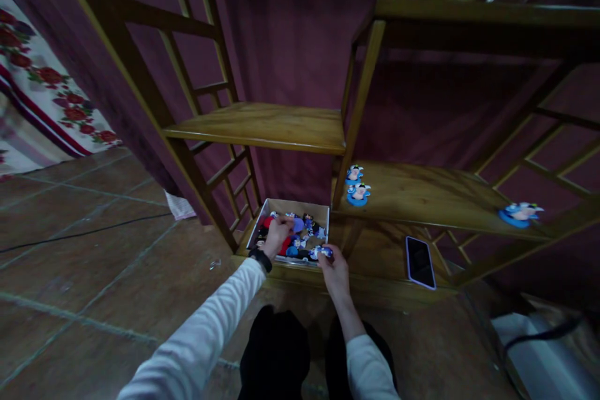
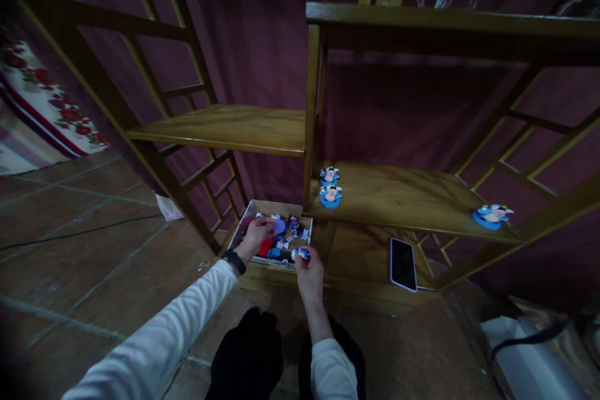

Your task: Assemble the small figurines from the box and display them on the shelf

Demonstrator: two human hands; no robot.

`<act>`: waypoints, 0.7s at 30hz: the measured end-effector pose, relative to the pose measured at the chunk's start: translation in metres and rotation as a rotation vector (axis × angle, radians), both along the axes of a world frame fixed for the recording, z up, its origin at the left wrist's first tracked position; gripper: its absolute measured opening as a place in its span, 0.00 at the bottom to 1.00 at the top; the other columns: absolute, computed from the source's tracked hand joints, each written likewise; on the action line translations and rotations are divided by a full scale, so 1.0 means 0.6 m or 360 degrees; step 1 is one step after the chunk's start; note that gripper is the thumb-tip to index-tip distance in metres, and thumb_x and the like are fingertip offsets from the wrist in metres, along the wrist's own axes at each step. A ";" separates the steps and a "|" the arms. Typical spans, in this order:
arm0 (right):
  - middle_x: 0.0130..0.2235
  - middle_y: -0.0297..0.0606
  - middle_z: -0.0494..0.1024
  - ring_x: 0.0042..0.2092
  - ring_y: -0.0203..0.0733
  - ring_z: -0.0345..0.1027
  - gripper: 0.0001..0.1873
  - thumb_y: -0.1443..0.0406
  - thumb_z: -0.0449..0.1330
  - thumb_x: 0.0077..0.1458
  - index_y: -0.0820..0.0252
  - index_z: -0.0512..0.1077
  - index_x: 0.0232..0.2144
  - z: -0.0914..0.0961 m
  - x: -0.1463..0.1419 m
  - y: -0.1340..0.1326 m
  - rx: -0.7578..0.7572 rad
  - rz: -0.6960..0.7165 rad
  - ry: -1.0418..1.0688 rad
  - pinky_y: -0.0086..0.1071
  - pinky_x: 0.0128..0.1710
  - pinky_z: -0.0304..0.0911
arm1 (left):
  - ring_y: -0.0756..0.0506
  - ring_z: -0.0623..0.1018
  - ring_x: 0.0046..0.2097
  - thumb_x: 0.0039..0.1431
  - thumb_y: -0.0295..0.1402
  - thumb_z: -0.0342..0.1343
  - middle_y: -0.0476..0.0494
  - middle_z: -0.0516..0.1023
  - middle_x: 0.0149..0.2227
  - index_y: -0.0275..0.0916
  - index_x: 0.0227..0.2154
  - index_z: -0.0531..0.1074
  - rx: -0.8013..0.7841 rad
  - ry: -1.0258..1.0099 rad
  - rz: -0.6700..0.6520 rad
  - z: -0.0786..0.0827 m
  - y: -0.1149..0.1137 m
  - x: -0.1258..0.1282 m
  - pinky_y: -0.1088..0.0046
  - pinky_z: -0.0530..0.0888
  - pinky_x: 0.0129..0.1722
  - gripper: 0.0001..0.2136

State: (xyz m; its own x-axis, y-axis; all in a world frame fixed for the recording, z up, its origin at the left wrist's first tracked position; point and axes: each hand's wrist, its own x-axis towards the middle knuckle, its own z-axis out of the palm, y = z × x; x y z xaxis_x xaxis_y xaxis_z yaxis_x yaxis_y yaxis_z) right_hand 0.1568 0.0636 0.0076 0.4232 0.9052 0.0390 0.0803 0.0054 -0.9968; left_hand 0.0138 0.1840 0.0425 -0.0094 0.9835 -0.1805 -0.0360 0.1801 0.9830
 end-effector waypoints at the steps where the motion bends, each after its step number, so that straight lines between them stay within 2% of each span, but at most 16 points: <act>1: 0.35 0.36 0.76 0.33 0.40 0.71 0.17 0.59 0.57 0.46 0.58 0.70 0.40 0.001 -0.003 0.001 0.0005 -0.0006 0.0027 0.33 0.34 0.67 | 0.48 0.75 0.30 0.47 0.25 0.58 0.46 0.73 0.24 0.37 0.25 0.68 -0.0109 -0.0176 0.0031 -0.002 -0.022 0.003 0.68 0.74 0.35 0.04; 4: 0.36 0.37 0.77 0.34 0.40 0.71 0.18 0.58 0.57 0.46 0.59 0.69 0.41 0.008 -0.012 -0.002 0.0035 -0.0026 0.0071 0.32 0.33 0.67 | 0.49 0.76 0.26 0.44 0.23 0.59 0.46 0.74 0.23 0.35 0.26 0.68 -0.0367 -0.0487 0.0050 -0.011 -0.093 0.011 0.68 0.75 0.33 0.06; 7: 0.37 0.37 0.77 0.35 0.40 0.71 0.19 0.58 0.56 0.47 0.59 0.69 0.41 0.018 -0.017 -0.013 0.0088 0.0008 -0.0019 0.32 0.35 0.67 | 0.49 0.76 0.26 0.43 0.24 0.61 0.45 0.75 0.23 0.35 0.26 0.69 -0.0409 -0.0588 0.0064 -0.013 -0.151 0.017 0.69 0.76 0.33 0.07; 9: 0.37 0.37 0.77 0.37 0.41 0.71 0.18 0.58 0.56 0.47 0.59 0.70 0.40 0.022 -0.018 -0.023 0.0100 0.0054 -0.0138 0.33 0.38 0.66 | 0.50 0.76 0.26 0.42 0.25 0.63 0.46 0.75 0.22 0.35 0.25 0.69 -0.0379 -0.0614 0.0084 -0.009 -0.175 0.021 0.70 0.76 0.34 0.07; 15: 0.38 0.39 0.77 0.38 0.41 0.70 0.17 0.59 0.55 0.48 0.59 0.71 0.40 0.018 -0.016 -0.042 0.0128 0.0115 -0.0304 0.34 0.41 0.64 | 0.50 0.76 0.27 0.36 0.28 0.68 0.47 0.76 0.23 0.34 0.25 0.72 -0.0318 -0.0642 0.0169 0.005 -0.210 0.026 0.71 0.74 0.33 0.12; 21: 0.37 0.39 0.77 0.37 0.41 0.70 0.16 0.59 0.57 0.47 0.60 0.72 0.38 0.014 -0.014 -0.054 0.0182 0.0164 -0.0254 0.34 0.38 0.66 | 0.51 0.76 0.26 0.34 0.29 0.69 0.46 0.76 0.24 0.33 0.25 0.73 -0.0322 -0.0718 0.0165 -0.005 -0.228 0.022 0.73 0.73 0.31 0.13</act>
